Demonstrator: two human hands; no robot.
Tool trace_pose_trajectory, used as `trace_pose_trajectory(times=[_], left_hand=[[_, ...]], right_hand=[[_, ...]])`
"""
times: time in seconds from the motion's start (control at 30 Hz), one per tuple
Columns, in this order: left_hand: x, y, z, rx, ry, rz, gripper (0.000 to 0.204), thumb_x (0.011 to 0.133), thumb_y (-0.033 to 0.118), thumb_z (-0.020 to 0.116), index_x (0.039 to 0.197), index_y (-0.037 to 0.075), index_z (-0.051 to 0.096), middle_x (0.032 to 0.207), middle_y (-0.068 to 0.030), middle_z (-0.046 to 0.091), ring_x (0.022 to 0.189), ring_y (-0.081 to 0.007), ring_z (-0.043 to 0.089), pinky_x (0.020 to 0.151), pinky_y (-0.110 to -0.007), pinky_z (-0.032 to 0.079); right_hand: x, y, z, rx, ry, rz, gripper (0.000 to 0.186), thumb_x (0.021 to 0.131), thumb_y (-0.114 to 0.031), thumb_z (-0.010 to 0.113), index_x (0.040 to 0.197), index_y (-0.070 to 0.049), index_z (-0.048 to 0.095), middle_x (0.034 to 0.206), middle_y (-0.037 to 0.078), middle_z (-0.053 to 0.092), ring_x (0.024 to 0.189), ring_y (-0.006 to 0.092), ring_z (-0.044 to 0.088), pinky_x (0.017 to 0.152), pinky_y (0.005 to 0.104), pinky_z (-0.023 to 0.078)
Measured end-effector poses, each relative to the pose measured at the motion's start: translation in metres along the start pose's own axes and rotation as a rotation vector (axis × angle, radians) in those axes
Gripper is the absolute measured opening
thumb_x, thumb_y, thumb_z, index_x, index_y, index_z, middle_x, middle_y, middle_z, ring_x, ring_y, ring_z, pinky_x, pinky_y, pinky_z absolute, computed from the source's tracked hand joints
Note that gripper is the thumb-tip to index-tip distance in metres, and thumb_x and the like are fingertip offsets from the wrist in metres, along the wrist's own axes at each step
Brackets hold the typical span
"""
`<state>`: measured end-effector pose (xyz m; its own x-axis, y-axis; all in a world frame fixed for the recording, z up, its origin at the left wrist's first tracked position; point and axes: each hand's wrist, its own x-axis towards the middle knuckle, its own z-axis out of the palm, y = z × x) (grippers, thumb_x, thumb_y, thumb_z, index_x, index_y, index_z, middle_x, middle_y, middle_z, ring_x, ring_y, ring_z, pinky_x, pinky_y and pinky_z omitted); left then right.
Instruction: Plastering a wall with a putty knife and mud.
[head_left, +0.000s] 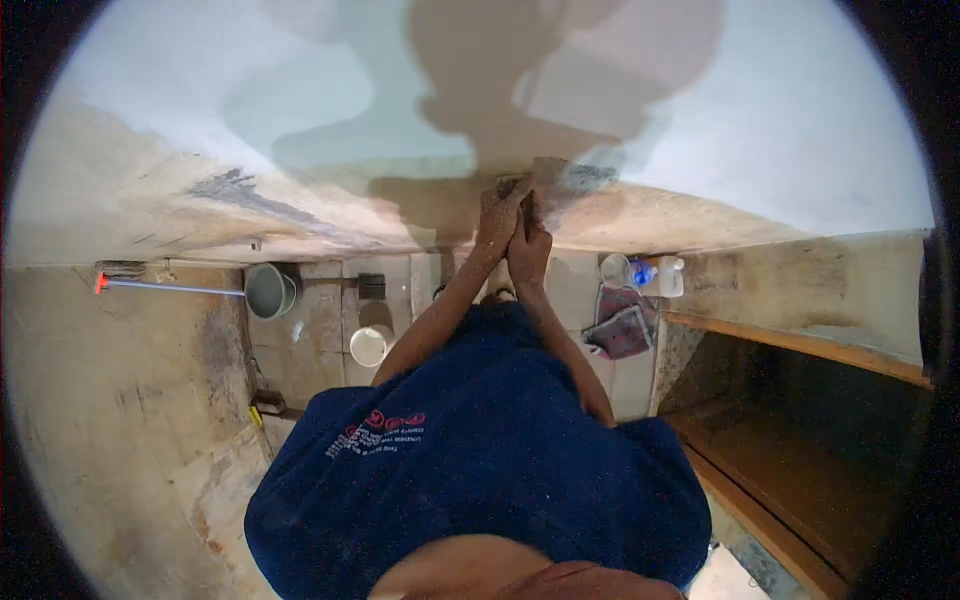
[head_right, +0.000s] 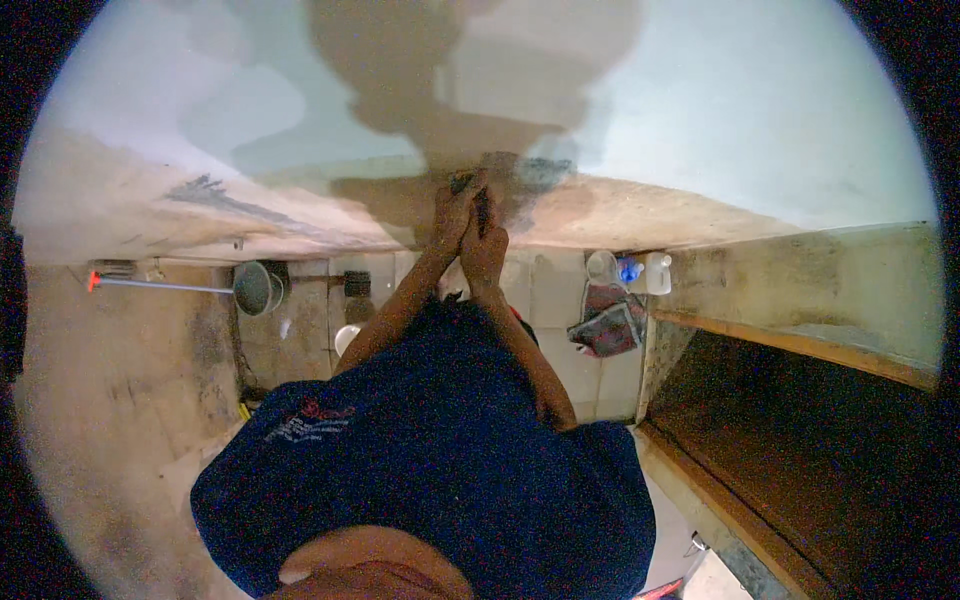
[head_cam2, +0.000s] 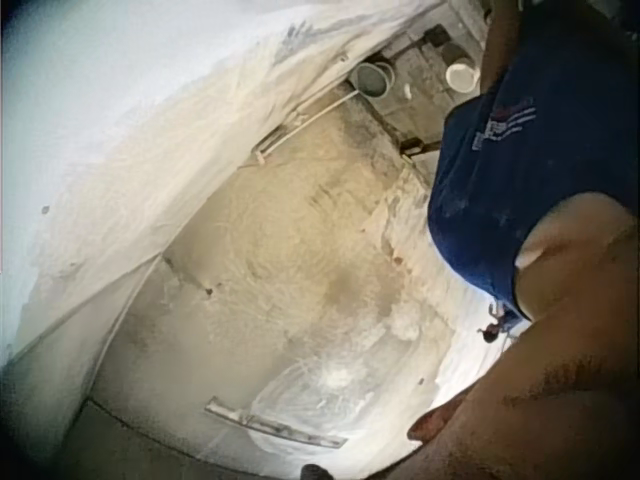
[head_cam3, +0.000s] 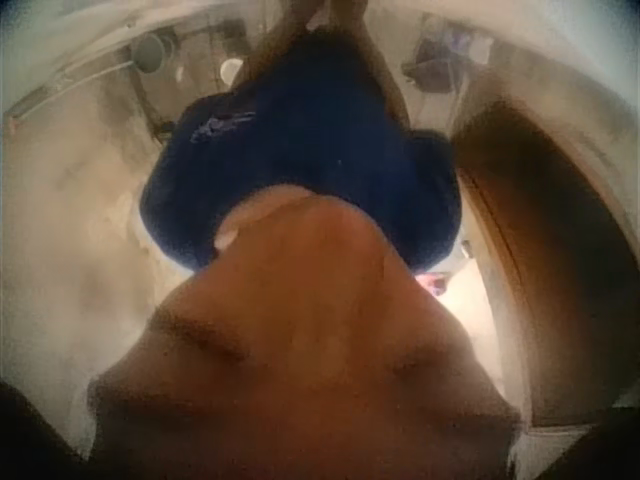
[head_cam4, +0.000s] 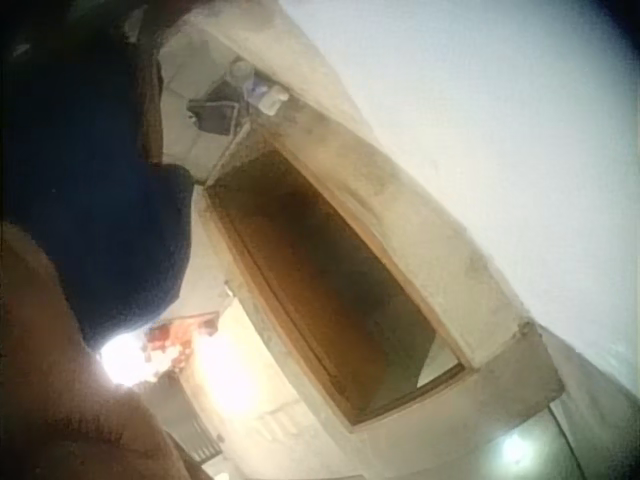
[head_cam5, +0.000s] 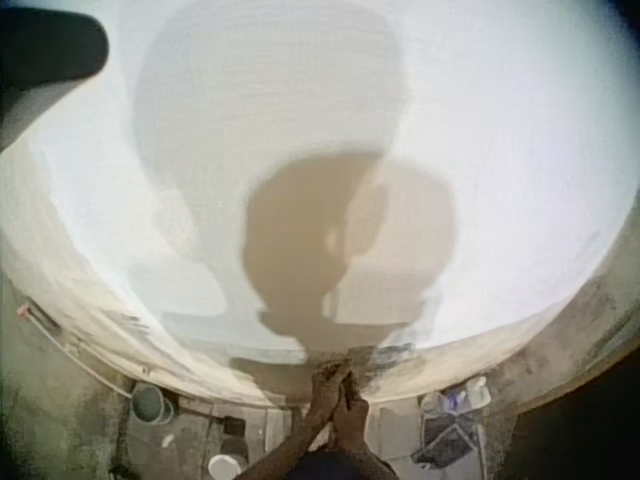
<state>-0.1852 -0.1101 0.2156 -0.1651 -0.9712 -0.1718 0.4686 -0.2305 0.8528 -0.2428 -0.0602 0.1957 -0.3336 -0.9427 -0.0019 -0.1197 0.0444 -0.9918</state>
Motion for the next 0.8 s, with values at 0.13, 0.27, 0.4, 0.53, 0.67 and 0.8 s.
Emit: trace_pose_trajectory(times=[0.13, 0.27, 0.4, 0.53, 0.67, 0.8], left_hand=[[0.009, -0.006, 0.002, 0.091, 0.232, 0.189, 0.025, 0.084, 0.025, 0.066, 0.079, 0.001, 0.063, 0.068, -0.0040, 0.060, 0.061, -0.0118, 0.057, 0.056, -0.028, 0.045], [0.008, -0.001, 0.001, 0.166, 0.152, 0.128, 0.026, 0.084, 0.024, 0.065, 0.077, 0.000, 0.063, 0.069, -0.0044, 0.061, 0.061, -0.0118, 0.057, 0.056, -0.029, 0.045], [0.006, -0.022, -0.014, 0.082, 0.098, 0.087, 0.025, 0.085, 0.022, 0.063, 0.073, 0.000, 0.062, 0.064, -0.0061, 0.061, 0.056, -0.0135, 0.057, 0.052, -0.029, 0.045], [-0.007, -0.006, 0.005, 0.114, 0.124, 0.067, 0.025, 0.086, 0.020, 0.062, 0.071, 0.000, 0.061, 0.060, -0.0076, 0.060, 0.049, -0.0151, 0.056, 0.047, -0.028, 0.044], [0.000, -0.003, 0.002, -0.023, 0.025, 0.016, 0.025, 0.086, 0.021, 0.062, 0.072, 0.000, 0.061, 0.059, -0.0071, 0.059, 0.046, -0.0152, 0.054, 0.044, -0.028, 0.043], [0.006, 0.006, 0.000, 0.037, 0.028, 0.019, 0.024, 0.085, 0.022, 0.063, 0.075, 0.001, 0.062, 0.065, -0.0047, 0.060, 0.054, -0.0126, 0.056, 0.050, -0.027, 0.045]], right_hand=[[-0.004, -0.022, 0.004, 0.137, 0.005, -0.080, 0.041, 0.093, -0.015, 0.047, 0.131, 0.002, 0.044, 0.127, 0.018, 0.054, 0.115, 0.0227, 0.053, 0.093, 0.0298, 0.041], [-0.001, -0.017, 0.000, 0.154, -0.035, 0.081, 0.042, 0.093, -0.015, 0.049, 0.130, 0.003, 0.045, 0.128, 0.017, 0.052, 0.119, 0.0224, 0.050, 0.097, 0.0296, 0.038], [-0.003, -0.017, 0.007, 0.294, -0.016, -0.008, 0.042, 0.093, -0.016, 0.049, 0.129, 0.004, 0.045, 0.129, 0.017, 0.052, 0.119, 0.0217, 0.050, 0.097, 0.0293, 0.038], [-0.003, 0.004, -0.006, 0.030, -0.023, 0.082, 0.041, 0.093, -0.016, 0.049, 0.130, 0.002, 0.046, 0.127, 0.018, 0.053, 0.114, 0.0195, 0.053, 0.092, 0.0294, 0.042], [-0.005, -0.010, 0.001, 0.049, 0.063, -0.166, 0.042, 0.093, -0.019, 0.049, 0.130, 0.000, 0.046, 0.111, 0.017, 0.063, 0.091, 0.0112, 0.058, 0.075, 0.0270, 0.047], [-0.002, -0.023, 0.002, 0.073, -0.014, 0.065, 0.039, 0.094, -0.014, 0.047, 0.129, 0.004, 0.046, 0.120, 0.017, 0.058, 0.106, 0.0152, 0.055, 0.086, 0.0274, 0.044]])
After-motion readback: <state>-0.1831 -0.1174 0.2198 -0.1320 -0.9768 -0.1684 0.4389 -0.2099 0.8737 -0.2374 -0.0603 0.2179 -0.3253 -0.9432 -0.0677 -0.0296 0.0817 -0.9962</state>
